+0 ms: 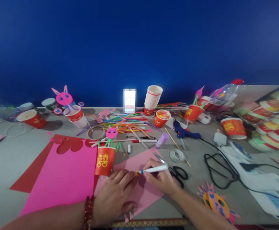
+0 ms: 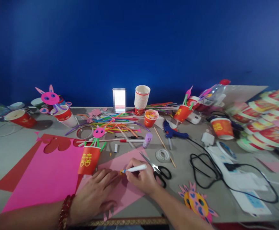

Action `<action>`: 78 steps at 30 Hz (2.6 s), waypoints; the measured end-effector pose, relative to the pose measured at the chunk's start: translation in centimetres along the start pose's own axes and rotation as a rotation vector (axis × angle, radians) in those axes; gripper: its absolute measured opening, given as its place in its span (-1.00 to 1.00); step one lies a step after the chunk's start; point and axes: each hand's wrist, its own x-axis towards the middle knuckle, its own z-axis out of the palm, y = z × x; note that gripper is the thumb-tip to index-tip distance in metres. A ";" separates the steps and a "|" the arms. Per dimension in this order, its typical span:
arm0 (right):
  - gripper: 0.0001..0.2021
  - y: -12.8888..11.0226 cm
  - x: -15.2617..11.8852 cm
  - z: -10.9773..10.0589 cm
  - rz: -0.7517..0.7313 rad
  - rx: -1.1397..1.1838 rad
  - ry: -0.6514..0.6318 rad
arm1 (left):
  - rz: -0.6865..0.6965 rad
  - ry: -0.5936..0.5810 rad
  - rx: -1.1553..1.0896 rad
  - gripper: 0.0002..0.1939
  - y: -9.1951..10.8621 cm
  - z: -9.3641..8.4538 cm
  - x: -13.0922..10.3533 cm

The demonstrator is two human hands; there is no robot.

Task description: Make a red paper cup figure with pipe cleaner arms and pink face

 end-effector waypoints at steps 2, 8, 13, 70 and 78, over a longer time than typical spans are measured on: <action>-0.93 -0.1 0.0 0.0 -0.007 -0.010 -0.006 | -0.013 -0.011 -0.001 -0.30 0.0 0.0 0.1; -0.93 -0.4 0.3 -0.1 -0.048 -0.051 -0.002 | -0.007 -0.015 -0.018 -0.29 0.1 0.0 0.1; -0.92 -0.3 0.3 0.0 -0.057 -0.081 -0.005 | -0.012 -0.009 -0.022 -0.28 0.2 -0.1 0.1; -0.91 -0.4 0.1 -0.1 -0.023 -0.067 0.013 | -0.023 -0.035 -0.054 -0.28 0.2 -0.3 0.2; -0.91 -0.7 0.3 0.0 -0.049 -0.103 0.006 | -0.028 -0.034 -0.041 -0.28 0.2 -0.3 0.2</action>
